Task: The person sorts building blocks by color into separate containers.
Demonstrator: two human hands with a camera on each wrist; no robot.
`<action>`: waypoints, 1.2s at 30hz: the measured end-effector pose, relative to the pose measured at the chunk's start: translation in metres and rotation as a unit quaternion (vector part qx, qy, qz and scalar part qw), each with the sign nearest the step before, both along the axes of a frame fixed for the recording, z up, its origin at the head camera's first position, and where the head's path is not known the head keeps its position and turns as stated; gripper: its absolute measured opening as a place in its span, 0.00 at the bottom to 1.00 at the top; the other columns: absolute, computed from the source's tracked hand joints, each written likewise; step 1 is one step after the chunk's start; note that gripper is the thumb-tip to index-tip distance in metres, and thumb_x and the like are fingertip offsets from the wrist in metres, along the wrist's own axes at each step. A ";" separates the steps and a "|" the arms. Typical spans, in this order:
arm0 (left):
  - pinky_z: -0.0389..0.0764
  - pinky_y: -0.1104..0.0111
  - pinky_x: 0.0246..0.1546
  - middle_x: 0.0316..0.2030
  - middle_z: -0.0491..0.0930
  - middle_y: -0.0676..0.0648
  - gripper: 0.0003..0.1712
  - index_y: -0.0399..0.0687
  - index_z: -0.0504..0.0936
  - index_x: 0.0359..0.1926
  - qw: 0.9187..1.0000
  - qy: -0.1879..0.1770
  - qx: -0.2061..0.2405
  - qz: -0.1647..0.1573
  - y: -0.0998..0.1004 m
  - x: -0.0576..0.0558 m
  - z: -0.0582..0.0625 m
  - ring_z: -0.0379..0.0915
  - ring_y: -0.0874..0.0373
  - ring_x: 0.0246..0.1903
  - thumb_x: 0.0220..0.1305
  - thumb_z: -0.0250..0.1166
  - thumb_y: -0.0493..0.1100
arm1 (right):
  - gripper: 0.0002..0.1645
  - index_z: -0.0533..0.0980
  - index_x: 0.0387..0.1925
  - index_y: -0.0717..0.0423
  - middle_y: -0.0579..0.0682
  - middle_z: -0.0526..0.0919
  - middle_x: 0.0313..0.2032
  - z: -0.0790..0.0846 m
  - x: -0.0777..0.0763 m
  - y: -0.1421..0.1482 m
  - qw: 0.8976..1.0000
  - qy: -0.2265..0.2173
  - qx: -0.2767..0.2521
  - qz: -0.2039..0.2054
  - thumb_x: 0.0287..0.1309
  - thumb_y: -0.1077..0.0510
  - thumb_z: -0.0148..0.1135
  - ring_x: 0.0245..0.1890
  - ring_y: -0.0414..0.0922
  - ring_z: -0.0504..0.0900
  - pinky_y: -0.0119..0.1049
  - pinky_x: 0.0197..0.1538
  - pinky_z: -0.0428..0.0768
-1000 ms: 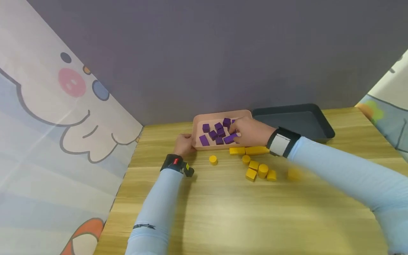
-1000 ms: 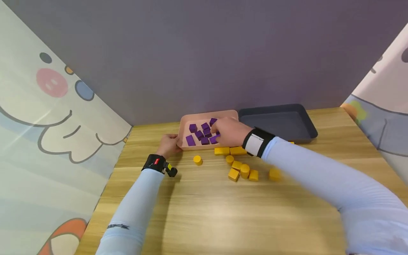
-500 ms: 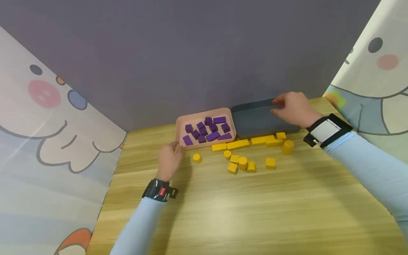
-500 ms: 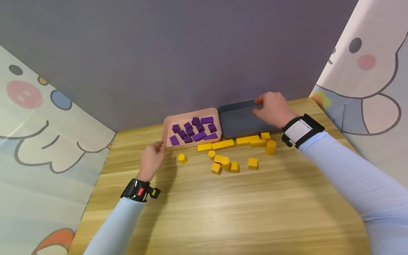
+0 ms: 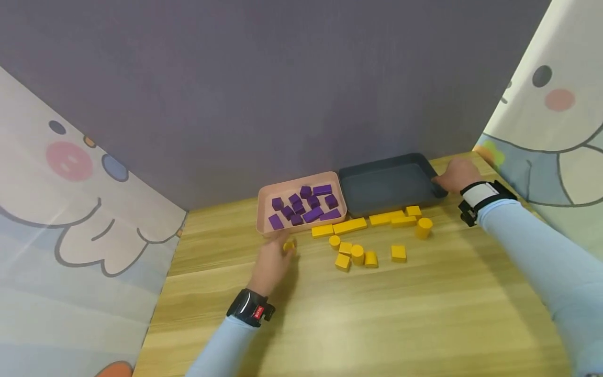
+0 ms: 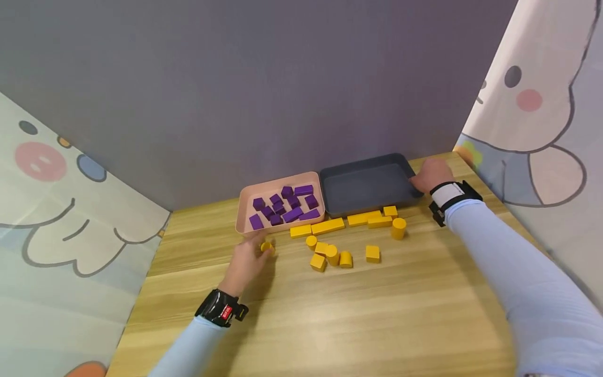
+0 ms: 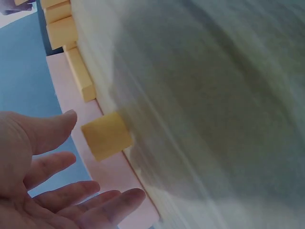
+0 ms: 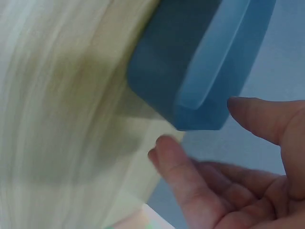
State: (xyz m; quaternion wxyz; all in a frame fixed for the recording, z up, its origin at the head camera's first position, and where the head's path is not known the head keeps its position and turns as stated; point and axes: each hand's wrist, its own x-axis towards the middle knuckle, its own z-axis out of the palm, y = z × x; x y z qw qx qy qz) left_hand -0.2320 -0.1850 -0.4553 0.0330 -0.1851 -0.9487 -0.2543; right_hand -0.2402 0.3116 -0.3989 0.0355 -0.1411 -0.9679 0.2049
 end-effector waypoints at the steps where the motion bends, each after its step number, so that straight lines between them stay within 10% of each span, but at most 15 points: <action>1: 0.89 0.60 0.44 0.55 0.86 0.40 0.26 0.44 0.81 0.65 1.000 -0.003 -0.001 -0.001 0.000 0.000 -0.002 0.85 0.51 0.41 0.67 0.71 0.37 | 0.30 0.67 0.08 0.56 0.44 0.64 0.11 -0.002 0.000 0.002 1.000 -0.004 -0.002 0.000 0.60 0.51 0.69 0.16 0.48 0.70 0.37 0.23 0.67; 16: 0.89 0.56 0.51 0.54 0.87 0.37 0.22 0.37 0.85 0.58 1.000 -0.004 -0.004 -0.018 -0.007 0.001 -0.009 0.87 0.46 0.51 0.62 0.72 0.31 | 0.10 0.80 0.16 0.65 0.53 0.78 0.16 -0.016 -0.002 0.001 0.999 0.032 0.012 0.009 0.49 0.66 0.61 0.22 0.55 0.77 0.42 0.23 0.72; 24: 0.87 0.56 0.48 0.49 0.88 0.40 0.21 0.39 0.87 0.54 0.997 0.046 0.030 -0.050 -0.005 -0.009 0.011 0.83 0.48 0.46 0.59 0.71 0.26 | 0.19 0.70 0.09 0.58 0.47 0.66 0.11 -0.017 -0.008 -0.008 0.999 0.035 0.016 0.012 0.51 0.65 0.61 0.17 0.50 0.68 0.37 0.22 0.63; 31: 0.90 0.62 0.43 0.54 0.88 0.41 0.19 0.40 0.87 0.57 0.997 0.036 0.029 -0.060 0.033 -0.036 0.049 0.86 0.51 0.43 0.65 0.71 0.32 | 0.16 0.70 0.10 0.59 0.51 0.70 0.14 -0.026 -0.015 -0.013 0.999 0.024 0.023 0.006 0.48 0.65 0.62 0.19 0.53 0.72 0.41 0.23 0.70; 36: 0.90 0.65 0.48 0.58 0.87 0.43 0.21 0.43 0.85 0.60 0.994 0.002 0.067 -0.081 0.083 -0.058 0.052 0.87 0.50 0.45 0.67 0.70 0.35 | 0.15 0.73 0.12 0.63 0.54 0.72 0.15 -0.033 -0.007 -0.018 1.000 -0.008 0.020 -0.015 0.50 0.64 0.62 0.21 0.54 0.74 0.44 0.24 0.74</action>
